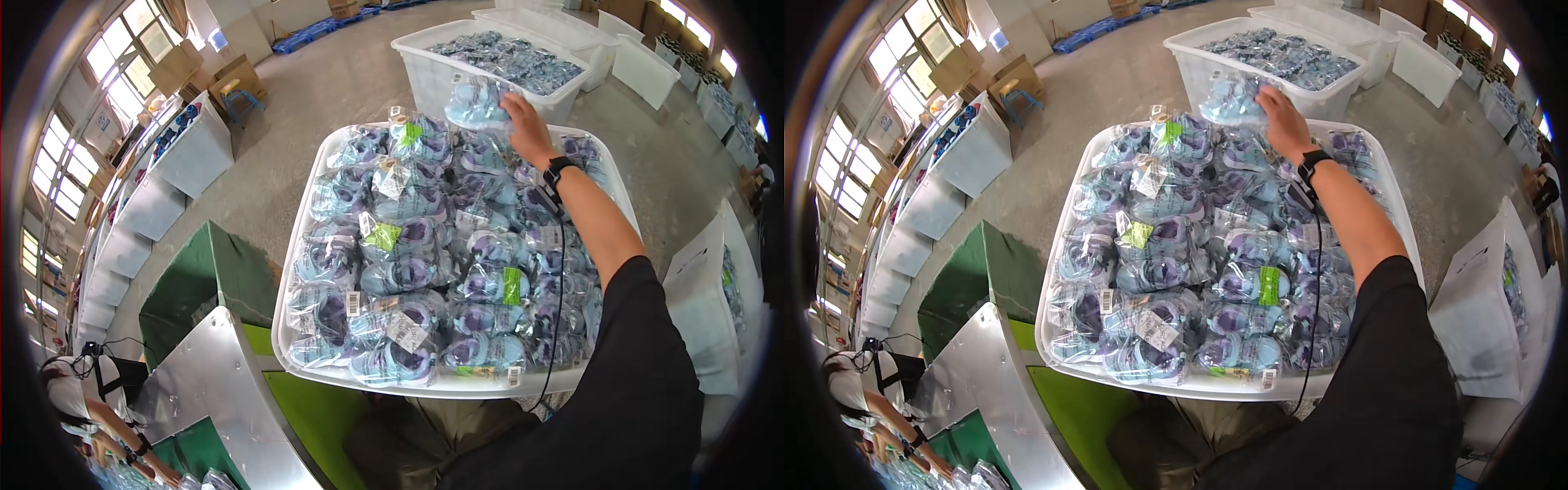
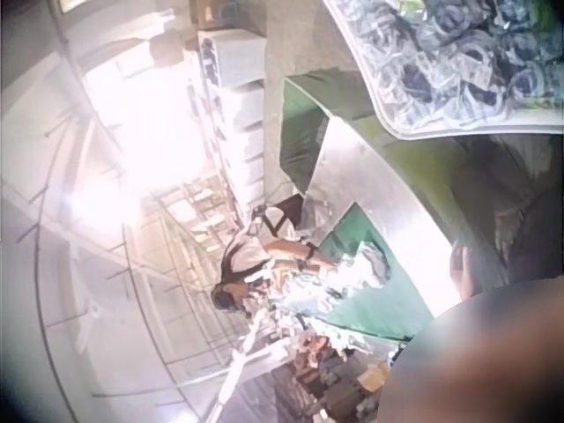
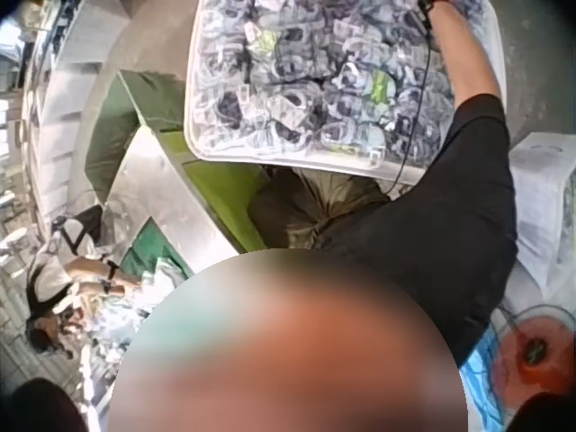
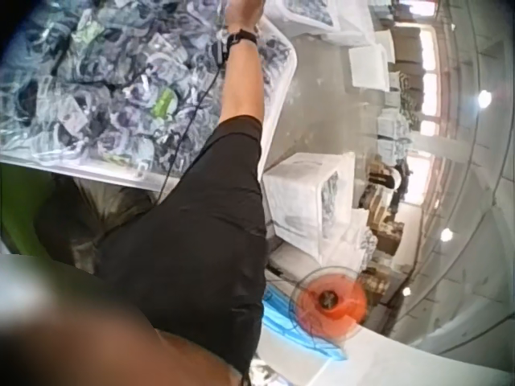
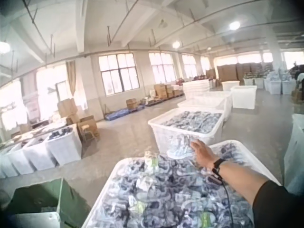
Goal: The person repeatedly picks packaged goods from a large white bin and places them onto a green conveyor belt. The items are handled one by one and moved from the bin to the belt where other workers are visible in the background.
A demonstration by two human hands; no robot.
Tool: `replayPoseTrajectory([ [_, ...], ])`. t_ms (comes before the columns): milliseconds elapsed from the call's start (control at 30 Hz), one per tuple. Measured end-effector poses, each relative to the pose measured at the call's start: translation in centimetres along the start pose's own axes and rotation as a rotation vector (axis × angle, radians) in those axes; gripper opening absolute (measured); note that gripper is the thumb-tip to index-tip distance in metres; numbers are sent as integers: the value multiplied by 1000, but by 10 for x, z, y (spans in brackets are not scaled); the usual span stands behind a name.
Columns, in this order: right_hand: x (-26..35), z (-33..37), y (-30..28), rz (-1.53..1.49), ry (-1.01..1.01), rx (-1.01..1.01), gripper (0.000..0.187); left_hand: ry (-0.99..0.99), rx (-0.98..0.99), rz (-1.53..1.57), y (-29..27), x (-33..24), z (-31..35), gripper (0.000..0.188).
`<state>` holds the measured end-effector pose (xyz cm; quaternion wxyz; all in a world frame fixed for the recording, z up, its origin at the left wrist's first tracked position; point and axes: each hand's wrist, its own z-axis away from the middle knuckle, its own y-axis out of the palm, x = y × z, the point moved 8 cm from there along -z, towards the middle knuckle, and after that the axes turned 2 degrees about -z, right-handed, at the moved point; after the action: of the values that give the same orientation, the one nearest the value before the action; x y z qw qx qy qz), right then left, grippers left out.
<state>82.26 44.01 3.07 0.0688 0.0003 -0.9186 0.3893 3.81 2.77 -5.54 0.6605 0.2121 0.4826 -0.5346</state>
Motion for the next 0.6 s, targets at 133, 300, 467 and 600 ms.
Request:
replayPoseTrajectory([
  [133, -38, 62, 115, 111, 267, 539, 60, 1, -65, -168, -18, 9, -7, 37],
  [300, -48, 72, 124, 3, 310, 383, 48, 41, -97, -246, -31, -4, -16, 37],
  [467, -36, 63, 91, -127, 92, 246, 26, 33, -94, -220, -27, -11, -22, 35],
  [600, -38, 66, 87, -172, 237, 375, 28, 81, -44, -253, -26, -15, -19, 32],
])
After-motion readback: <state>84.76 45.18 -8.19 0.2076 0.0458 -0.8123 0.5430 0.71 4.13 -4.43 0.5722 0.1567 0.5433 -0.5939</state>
